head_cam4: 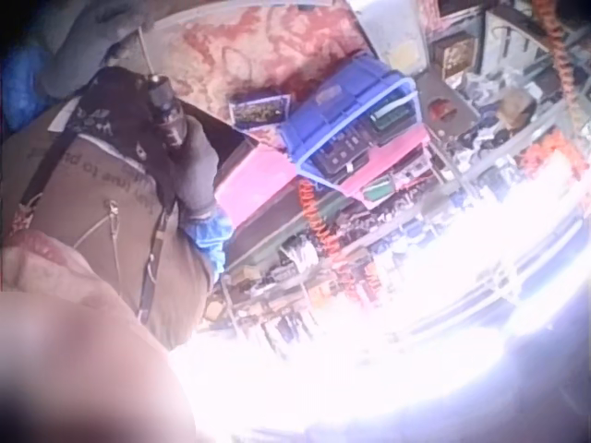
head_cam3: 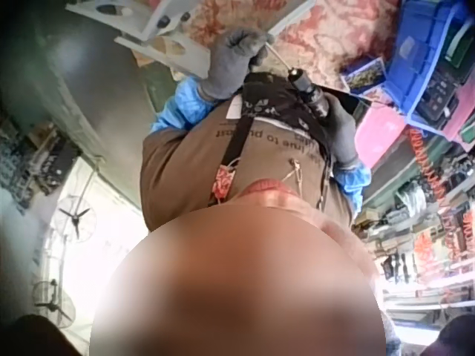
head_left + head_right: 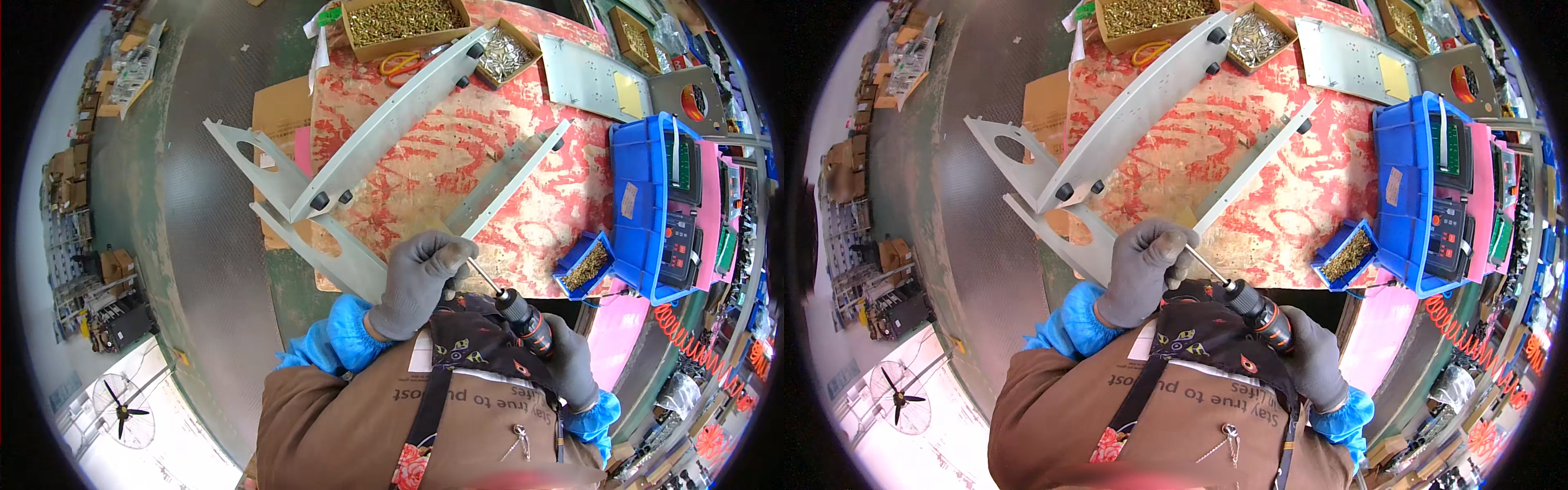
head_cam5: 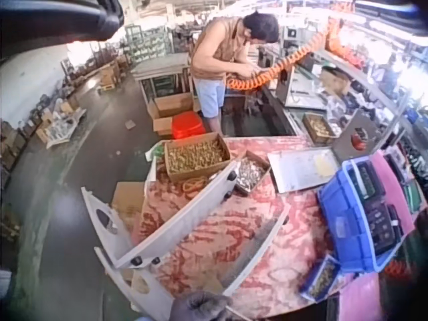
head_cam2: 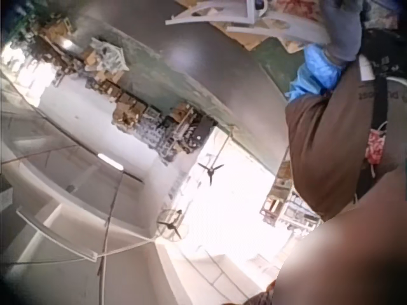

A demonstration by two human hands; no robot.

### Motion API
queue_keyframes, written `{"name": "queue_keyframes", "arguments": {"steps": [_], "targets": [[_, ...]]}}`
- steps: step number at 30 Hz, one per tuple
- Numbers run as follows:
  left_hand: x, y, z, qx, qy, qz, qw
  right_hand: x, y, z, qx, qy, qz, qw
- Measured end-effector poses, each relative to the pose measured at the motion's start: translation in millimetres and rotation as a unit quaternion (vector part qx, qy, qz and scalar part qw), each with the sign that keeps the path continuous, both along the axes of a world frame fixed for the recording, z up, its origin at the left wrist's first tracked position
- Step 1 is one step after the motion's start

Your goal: The person assembles a metal housing by attaching a base plate, housing panels, and a circuit board component, then securing them with screws using an electric screwdriver.

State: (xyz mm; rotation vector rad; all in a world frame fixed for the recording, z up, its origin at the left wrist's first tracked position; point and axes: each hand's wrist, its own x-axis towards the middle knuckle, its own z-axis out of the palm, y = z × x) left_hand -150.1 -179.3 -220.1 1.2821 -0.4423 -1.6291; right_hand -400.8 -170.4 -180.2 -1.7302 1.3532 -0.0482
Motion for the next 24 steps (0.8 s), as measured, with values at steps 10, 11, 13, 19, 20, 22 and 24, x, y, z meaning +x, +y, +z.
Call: {"name": "queue_keyframes", "arguments": {"steps": [10,11,13,19,20,22,24], "targets": [[14.0,-17.1,-9.0,-0.019,-0.013,0.007,1.000,8.9,-17.9,0.8,-0.011,0.043,0.030,0.999],[15.5,-19.4,-6.6,-0.017,-0.012,0.007,1.000,7.1,-17.9,0.4,-0.028,0.057,0.039,0.997],[19.5,-24.3,-3.0,0.010,-0.015,-0.031,0.999,3.8,-18.5,-2.8,-0.050,0.069,0.051,0.995],[24.3,-25.0,-12.5,-0.048,-0.074,-0.119,0.989,-2.0,-11.1,-11.3,-0.117,0.095,0.068,0.986],[22.9,-27.2,-12.2,-0.045,-0.073,-0.119,0.989,-1.7,-9.6,-12.4,-0.122,0.091,0.052,0.987],[19.7,-33.7,-12.7,-0.110,-0.133,-0.098,0.980,-0.5,-7.0,-11.6,-0.088,0.070,0.011,0.994],[27.0,-36.0,-39.3,-0.131,-0.215,-0.106,0.962,-9.3,1.5,-18.9,-0.059,0.067,-0.061,0.994]]}}
